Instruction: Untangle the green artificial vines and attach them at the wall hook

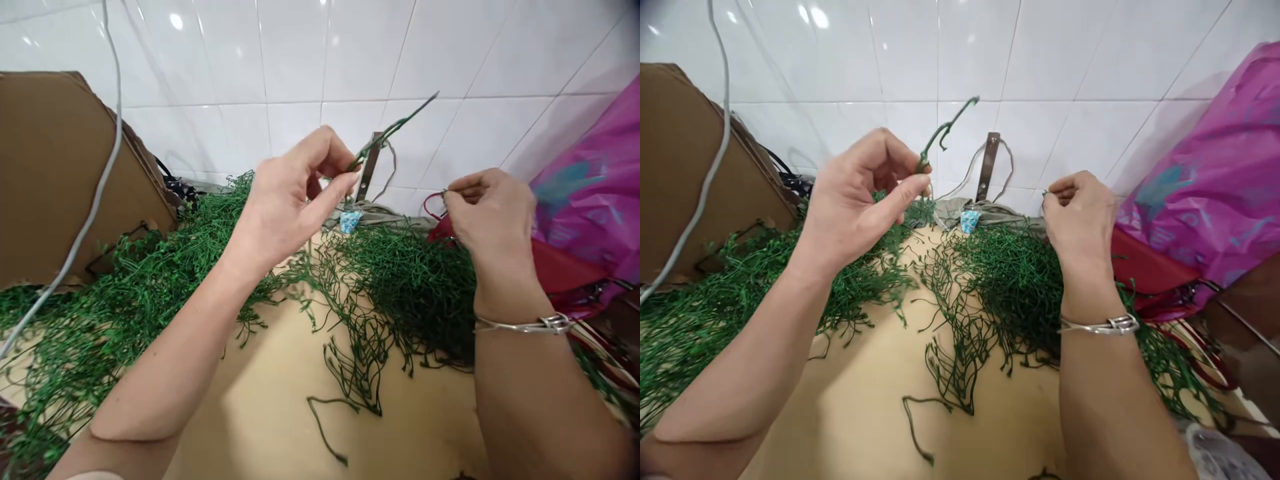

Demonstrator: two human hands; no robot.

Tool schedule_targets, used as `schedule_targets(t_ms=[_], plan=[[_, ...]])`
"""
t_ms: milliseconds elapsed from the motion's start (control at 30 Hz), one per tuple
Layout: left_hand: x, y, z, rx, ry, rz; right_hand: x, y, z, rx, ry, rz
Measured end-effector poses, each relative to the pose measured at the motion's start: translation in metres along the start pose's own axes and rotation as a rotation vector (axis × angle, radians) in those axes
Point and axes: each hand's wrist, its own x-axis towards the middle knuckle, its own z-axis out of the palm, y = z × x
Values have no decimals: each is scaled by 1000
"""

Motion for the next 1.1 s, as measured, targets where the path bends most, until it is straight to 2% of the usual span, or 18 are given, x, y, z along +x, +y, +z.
schedule_targets(t_ms=[67,100,133,200,267,333,467,600,767,967,1100], plan=[[-16,-15,1,-33,-88,-108,-12,-1,-5,-87,-58,-22],[-27,-27,6,-77,-171,-195,-20,-3,-5,-125,-90,-37],[-38,-40,13,-150,-261,-308,-30,-7,-3,-148,-132,-52],[-62,-67,30,-309,-344,-560,-53,-16,3,-136,-247,-97],[-84,-90,46,-451,-302,-719,-79,-23,12,-45,-372,-159],[-100,-104,56,-587,-244,-781,-104,-26,22,89,-467,-196],[-115,-117,63,-710,-144,-772,-146,-13,43,292,-525,-77],[-120,-123,64,-745,-126,-750,-171,5,58,378,-593,-9],[-121,-122,63,-766,-129,-723,-176,14,66,397,-614,-6],[-120,-121,62,-772,-100,-717,-174,16,65,452,-592,87],[-120,-118,63,-766,-157,-693,-174,18,65,460,-574,80]])
